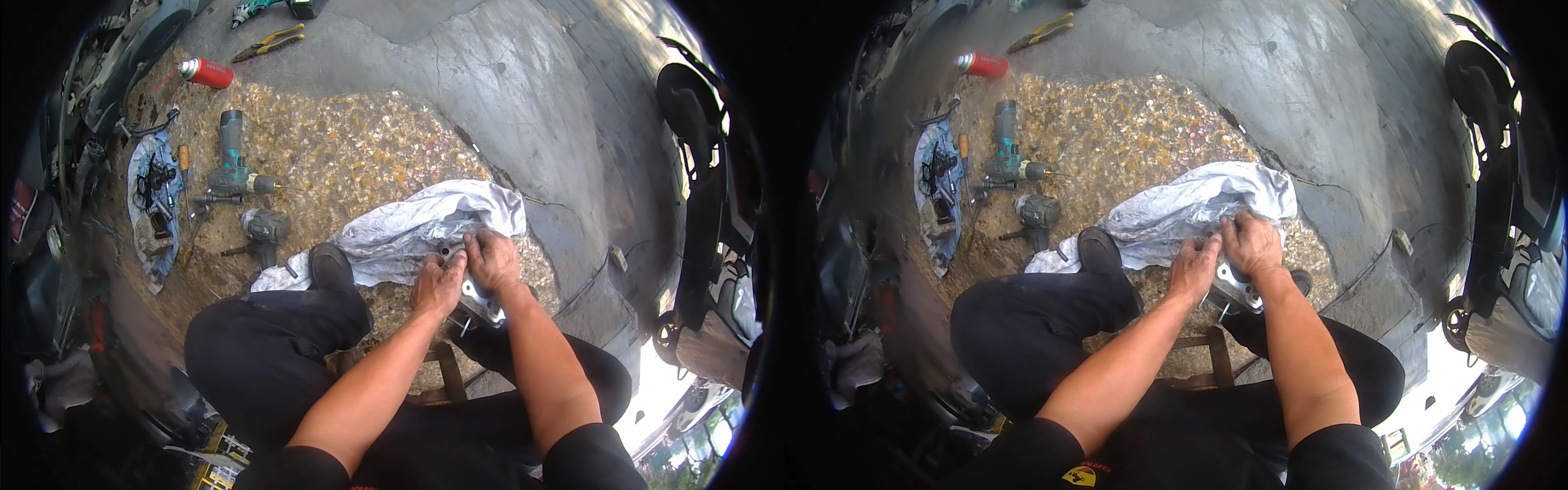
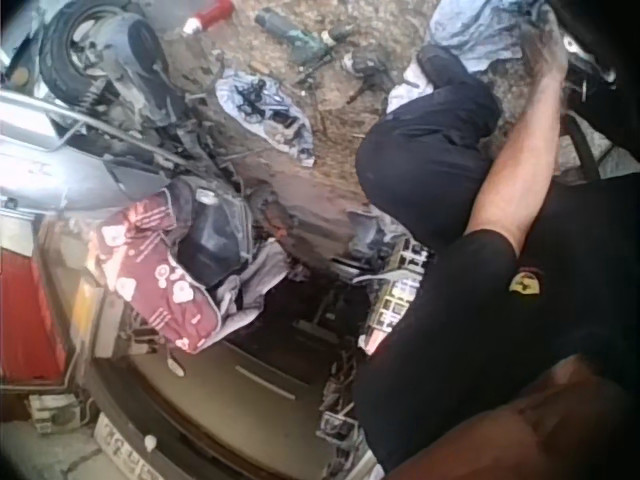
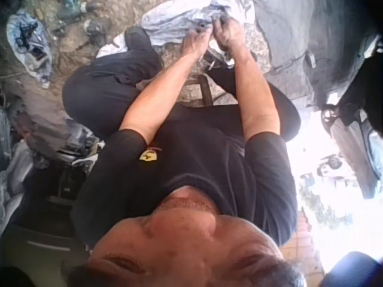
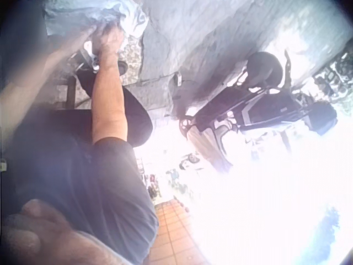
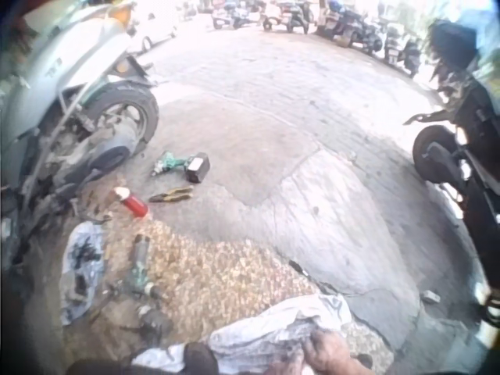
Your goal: The person cleans a motorcycle engine cylinder head with a cloth, then uses a cordless drill to remove and insert bolts into the cylinder head. The person handles the cylinder head and drill throughout the task.
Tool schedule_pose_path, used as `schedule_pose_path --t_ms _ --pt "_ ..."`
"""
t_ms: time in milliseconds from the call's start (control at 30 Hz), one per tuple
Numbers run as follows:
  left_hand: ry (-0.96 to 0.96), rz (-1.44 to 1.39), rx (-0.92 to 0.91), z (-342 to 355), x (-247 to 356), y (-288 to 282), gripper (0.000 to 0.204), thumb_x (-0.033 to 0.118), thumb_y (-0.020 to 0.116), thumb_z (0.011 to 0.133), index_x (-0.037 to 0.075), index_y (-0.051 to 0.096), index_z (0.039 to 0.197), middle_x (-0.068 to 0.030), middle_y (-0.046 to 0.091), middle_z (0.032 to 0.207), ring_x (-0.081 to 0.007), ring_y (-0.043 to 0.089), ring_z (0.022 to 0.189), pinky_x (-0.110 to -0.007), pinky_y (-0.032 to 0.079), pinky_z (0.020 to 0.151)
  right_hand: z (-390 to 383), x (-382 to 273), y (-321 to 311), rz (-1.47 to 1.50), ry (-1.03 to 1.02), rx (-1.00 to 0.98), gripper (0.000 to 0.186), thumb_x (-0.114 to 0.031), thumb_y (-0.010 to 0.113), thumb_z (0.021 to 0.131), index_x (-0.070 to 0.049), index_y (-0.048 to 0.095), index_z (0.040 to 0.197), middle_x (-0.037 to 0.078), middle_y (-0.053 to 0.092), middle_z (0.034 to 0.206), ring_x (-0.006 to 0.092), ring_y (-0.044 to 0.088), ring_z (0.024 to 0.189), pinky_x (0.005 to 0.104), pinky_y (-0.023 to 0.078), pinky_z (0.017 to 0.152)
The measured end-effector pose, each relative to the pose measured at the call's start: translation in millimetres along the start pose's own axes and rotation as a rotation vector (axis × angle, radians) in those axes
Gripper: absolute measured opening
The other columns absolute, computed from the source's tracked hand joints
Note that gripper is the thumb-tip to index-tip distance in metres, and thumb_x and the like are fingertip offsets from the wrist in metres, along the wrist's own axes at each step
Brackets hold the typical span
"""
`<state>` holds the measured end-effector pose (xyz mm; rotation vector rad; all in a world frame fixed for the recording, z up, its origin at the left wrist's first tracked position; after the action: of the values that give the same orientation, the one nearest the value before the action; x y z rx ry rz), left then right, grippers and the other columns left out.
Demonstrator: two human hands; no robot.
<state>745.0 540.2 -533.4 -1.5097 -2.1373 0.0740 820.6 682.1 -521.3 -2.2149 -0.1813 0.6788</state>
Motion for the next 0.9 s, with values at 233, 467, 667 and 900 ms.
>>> schedule_pose_path --t_ms 233,467,667,900 --pt "0.023 -0.455 -0.228 -12.3 -22.6 48.3 0.056 0.051 0.071 0.083 -0.003 0.064 0.095 -0.013 0.068 0.094 -0.0203 0.063 0.088 -0.034 0.05 0.079 -20.2 36.4 -10.4 0.016 -0.011 -0.037 0.039 -0.039 0.059 0.093 -0.003 0.068 0.082 0.024 0.067 0.081 0.0449 0.063 0.084 0.05 0.05 0.077" --pt "0.026 -0.867 -0.515 -13.7 -10.1 39.9 0.053 0.035 0.078 0.08 -0.001 0.059 0.114 -0.0088 0.065 0.097 -0.0163 0.064 0.084 -0.031 0.054 0.073 -23.2 20.1 -10.5 0.11 -0.002 0.076 0.038 -0.037 0.06 0.092 -0.002 0.065 0.079 0.023 0.067 0.078 0.0451 0.063 0.082 0.0505 0.05 0.074" --pt "-0.062 -0.922 -0.636 29.2 -27.0 6.0 0.064 0.028 0.08 0.078 0.003 0.052 0.13 -0.0098 0.064 0.111 -0.0218 0.064 0.099 -0.037 0.055 0.086 4.8 -14.3 26.4 0.114 -0.089 0.103 0.038 -0.039 0.058 0.093 -0.003 0.065 0.083 0.023 0.067 0.089 0.0448 0.064 0.086 0.0517 0.05 0.078" --pt "-0.095 -0.97 -0.596 58.2 -49.7 2.8 0.071 0.027 0.08 0.076 0.001 0.049 0.134 -0.0115 0.062 0.116 -0.0215 0.063 0.103 -0.036 0.053 0.088 16.3 -24.1 49.5 0.04 -0.047 0.077 0.039 -0.04 0.058 0.093 -0.004 0.066 0.084 0.023 0.067 0.089 0.0439 0.065 0.083 0.0518 0.052 0.076"
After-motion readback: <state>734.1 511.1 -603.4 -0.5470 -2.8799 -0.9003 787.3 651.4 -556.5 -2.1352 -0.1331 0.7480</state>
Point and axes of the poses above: each hand's wrist, its own z-axis towards the middle knuckle, its own y-axis out of the palm, x = y × z, the point moved 7 cm from there along z, towards the middle knuckle
